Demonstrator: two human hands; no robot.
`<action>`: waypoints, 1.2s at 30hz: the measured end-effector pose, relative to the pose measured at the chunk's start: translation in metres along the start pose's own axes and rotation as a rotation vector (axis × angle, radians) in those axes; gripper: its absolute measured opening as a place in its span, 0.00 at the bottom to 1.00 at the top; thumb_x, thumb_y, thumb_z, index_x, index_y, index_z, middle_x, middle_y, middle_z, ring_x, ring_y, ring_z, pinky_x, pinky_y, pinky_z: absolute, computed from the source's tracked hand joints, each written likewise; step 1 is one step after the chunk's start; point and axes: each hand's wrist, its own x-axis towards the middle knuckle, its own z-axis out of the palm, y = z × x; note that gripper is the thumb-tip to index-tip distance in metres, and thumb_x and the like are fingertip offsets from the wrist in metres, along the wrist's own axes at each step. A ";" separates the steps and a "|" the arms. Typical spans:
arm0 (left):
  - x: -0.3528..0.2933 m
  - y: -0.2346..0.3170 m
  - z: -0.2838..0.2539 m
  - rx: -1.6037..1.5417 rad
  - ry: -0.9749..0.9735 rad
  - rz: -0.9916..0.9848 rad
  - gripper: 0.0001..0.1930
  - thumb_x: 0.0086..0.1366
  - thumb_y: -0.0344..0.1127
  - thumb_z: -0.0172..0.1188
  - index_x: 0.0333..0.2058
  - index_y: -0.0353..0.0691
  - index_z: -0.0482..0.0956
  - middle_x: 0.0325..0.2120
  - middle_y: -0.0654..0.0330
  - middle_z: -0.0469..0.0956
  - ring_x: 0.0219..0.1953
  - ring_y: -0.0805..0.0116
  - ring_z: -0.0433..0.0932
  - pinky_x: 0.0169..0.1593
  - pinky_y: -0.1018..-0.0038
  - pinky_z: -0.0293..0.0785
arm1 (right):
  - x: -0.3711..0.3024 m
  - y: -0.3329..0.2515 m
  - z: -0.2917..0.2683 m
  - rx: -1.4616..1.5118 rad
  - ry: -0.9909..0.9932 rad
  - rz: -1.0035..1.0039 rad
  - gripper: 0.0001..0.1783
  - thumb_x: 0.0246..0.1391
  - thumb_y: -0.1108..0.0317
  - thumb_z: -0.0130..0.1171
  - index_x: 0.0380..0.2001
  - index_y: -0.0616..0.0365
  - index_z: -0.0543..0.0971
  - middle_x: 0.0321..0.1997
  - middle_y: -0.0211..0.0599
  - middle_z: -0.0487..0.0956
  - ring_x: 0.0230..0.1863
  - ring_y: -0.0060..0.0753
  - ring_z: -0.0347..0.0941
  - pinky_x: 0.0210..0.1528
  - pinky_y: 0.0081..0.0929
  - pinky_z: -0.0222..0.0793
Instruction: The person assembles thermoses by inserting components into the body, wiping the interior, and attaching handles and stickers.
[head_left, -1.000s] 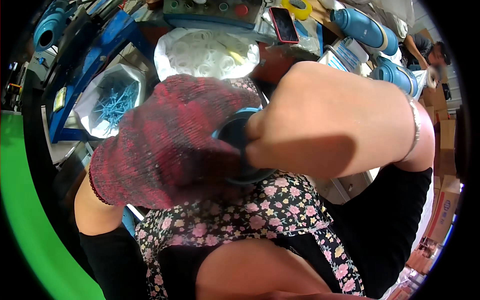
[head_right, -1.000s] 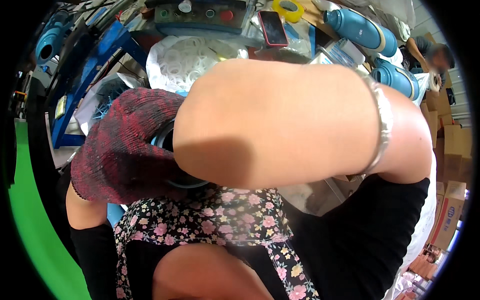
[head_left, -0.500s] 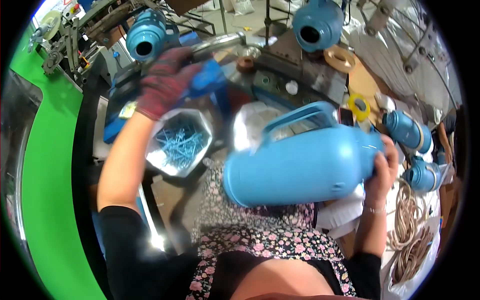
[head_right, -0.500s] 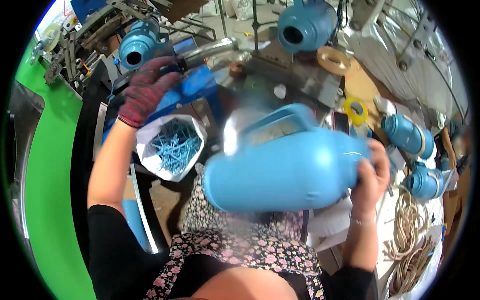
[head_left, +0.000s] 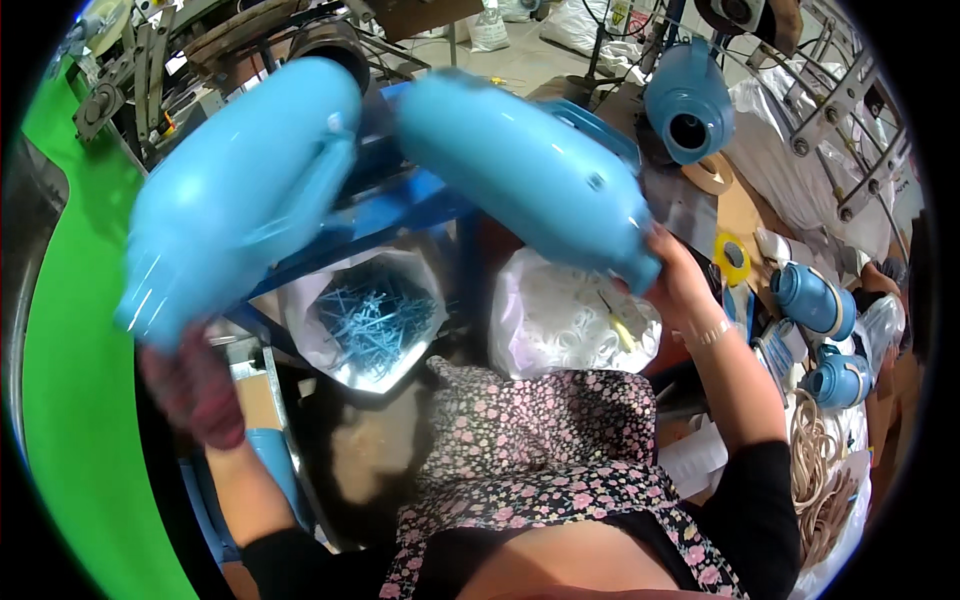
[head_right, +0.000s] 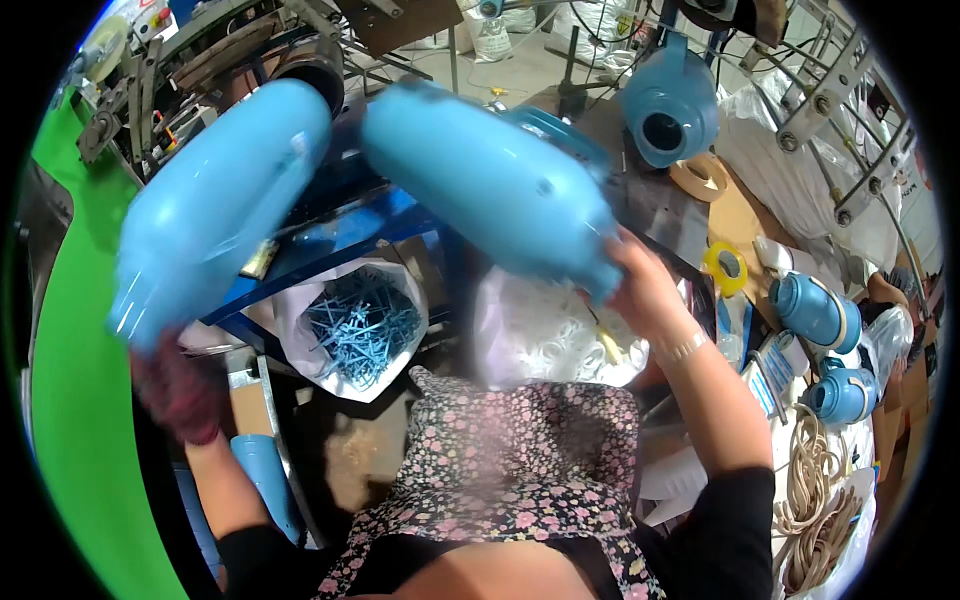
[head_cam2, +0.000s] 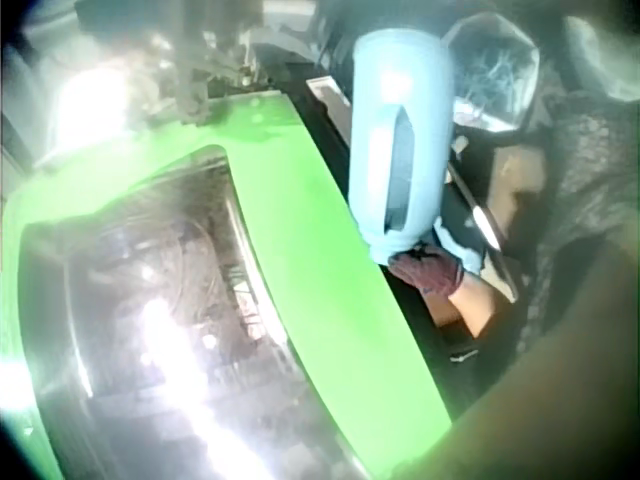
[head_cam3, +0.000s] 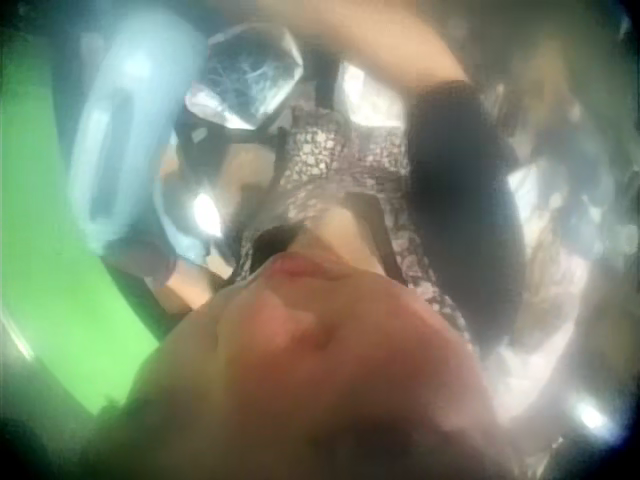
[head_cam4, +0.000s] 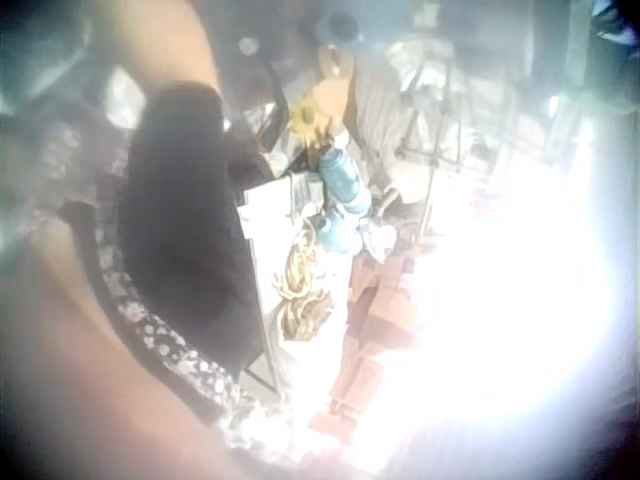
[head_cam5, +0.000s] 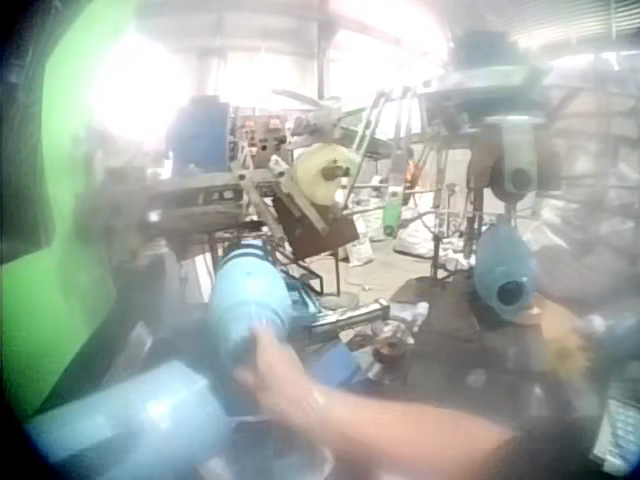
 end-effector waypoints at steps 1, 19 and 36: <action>-0.049 -0.044 -0.038 0.585 -0.100 0.052 0.18 0.67 0.37 0.51 0.50 0.31 0.72 0.47 0.48 0.74 0.48 0.50 0.72 0.52 0.61 0.67 | 0.029 0.003 0.018 0.071 -0.151 0.040 0.28 0.60 0.52 0.50 0.61 0.50 0.64 0.54 0.37 0.73 0.51 0.33 0.71 0.50 0.39 0.71; -0.216 -0.069 -0.166 -0.153 0.147 -0.643 0.19 0.69 0.31 0.50 0.56 0.30 0.68 0.54 0.41 0.69 0.52 0.45 0.73 0.53 0.59 0.72 | 0.216 -0.011 0.333 0.401 -0.460 0.181 0.39 0.59 0.37 0.45 0.64 0.50 0.57 0.62 0.47 0.65 0.56 0.52 0.68 0.49 0.50 0.74; 0.095 0.175 0.006 -1.409 -0.148 0.098 0.14 0.63 0.34 0.59 0.46 0.38 0.79 0.39 0.56 0.78 0.39 0.66 0.77 0.43 0.73 0.75 | -0.162 -0.040 -0.006 -0.006 0.240 -0.834 0.58 0.33 0.69 0.70 0.69 0.52 0.51 0.57 0.48 0.68 0.54 0.45 0.72 0.55 0.39 0.73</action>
